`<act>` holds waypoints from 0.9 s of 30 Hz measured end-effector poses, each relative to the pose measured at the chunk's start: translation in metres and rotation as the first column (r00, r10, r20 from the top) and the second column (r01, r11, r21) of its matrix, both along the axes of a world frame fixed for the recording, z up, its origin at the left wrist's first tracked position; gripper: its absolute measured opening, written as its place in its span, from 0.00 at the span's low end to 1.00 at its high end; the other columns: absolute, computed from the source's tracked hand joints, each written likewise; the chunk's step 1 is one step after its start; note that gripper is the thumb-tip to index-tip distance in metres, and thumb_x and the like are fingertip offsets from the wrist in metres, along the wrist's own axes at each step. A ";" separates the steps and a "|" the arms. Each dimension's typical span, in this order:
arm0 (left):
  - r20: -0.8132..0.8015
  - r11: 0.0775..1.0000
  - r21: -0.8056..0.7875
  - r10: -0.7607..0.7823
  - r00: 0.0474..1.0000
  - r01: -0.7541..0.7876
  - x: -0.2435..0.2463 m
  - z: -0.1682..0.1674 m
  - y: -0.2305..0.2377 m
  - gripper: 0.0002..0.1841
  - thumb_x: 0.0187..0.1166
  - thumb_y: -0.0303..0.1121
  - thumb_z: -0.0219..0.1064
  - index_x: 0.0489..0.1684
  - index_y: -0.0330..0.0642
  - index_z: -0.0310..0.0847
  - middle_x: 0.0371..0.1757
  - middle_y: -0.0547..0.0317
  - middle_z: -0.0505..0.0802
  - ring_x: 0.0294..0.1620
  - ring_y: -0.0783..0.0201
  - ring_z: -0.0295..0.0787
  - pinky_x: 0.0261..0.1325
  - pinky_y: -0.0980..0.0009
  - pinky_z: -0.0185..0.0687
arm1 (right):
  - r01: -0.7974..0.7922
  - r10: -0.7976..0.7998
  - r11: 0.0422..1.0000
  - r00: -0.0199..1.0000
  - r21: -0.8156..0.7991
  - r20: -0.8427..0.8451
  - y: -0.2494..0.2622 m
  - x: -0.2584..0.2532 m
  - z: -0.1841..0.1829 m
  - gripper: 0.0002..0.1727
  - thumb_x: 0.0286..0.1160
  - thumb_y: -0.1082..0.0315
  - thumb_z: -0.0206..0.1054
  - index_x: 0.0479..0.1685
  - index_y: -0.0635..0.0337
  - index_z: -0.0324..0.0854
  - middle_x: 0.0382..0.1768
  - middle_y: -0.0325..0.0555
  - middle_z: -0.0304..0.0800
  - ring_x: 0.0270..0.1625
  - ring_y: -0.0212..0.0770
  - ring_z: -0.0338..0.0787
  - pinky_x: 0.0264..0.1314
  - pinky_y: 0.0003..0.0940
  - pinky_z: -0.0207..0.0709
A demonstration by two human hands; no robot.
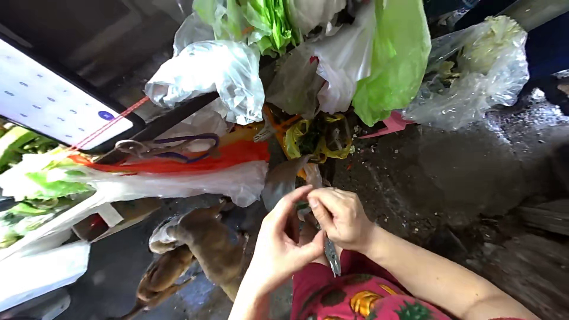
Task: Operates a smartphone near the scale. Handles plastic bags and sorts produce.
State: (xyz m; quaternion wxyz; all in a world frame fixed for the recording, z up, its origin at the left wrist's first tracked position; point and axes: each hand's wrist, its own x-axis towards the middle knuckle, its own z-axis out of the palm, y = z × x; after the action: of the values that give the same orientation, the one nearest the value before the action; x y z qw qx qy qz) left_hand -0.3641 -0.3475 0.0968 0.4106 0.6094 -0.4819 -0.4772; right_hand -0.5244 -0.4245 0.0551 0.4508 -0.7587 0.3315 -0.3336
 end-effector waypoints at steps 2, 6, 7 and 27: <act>0.005 0.999 -0.034 -0.004 1.000 0.005 -0.002 0.000 -0.006 0.48 0.54 0.48 0.90 0.78 0.37 0.73 0.64 0.64 0.90 0.28 0.85 0.74 0.26 0.87 0.71 | -0.070 0.018 0.979 0.965 0.190 0.262 -0.011 0.000 0.015 0.14 0.91 0.64 0.50 0.48 0.65 0.78 0.28 0.36 0.80 0.28 0.20 0.76 0.31 0.16 0.72; -0.008 0.994 -0.096 -0.061 0.998 0.060 -0.020 -0.003 -0.006 0.31 0.64 0.47 0.84 0.61 0.37 0.82 0.46 0.69 0.93 0.42 0.84 0.86 0.47 0.83 0.86 | -0.367 0.085 0.873 0.763 0.321 0.641 -0.017 0.013 0.040 0.10 0.87 0.64 0.56 0.54 0.62 0.75 0.32 0.32 0.81 0.33 0.16 0.76 0.37 0.14 0.71; -0.014 0.993 -0.102 -0.055 0.998 0.053 -0.022 -0.004 -0.004 0.19 0.70 0.42 0.80 0.52 0.42 0.83 0.43 0.72 0.94 0.46 0.85 0.88 0.52 0.82 0.87 | -0.407 0.145 0.872 0.744 0.270 0.652 -0.020 0.017 0.045 0.13 0.85 0.65 0.59 0.55 0.67 0.75 0.30 0.36 0.79 0.32 0.19 0.76 0.37 0.15 0.72; -0.309 0.994 -0.095 0.014 0.951 -0.045 -0.024 0.013 -0.022 0.19 0.77 0.28 0.73 0.67 0.34 0.84 0.63 0.60 0.91 0.29 0.86 0.74 0.30 0.87 0.70 | -0.037 -0.008 0.981 0.972 0.188 0.234 -0.002 -0.002 -0.020 0.15 0.88 0.71 0.57 0.54 0.67 0.90 0.60 0.52 0.93 0.68 0.37 0.89 0.75 0.33 0.81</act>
State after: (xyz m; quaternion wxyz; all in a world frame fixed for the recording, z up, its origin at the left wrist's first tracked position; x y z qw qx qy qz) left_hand -0.3878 -0.3693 0.1103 0.5180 0.5131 -0.4262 -0.5355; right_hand -0.5262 -0.4261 0.0352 0.5597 -0.6697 0.3013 -0.3839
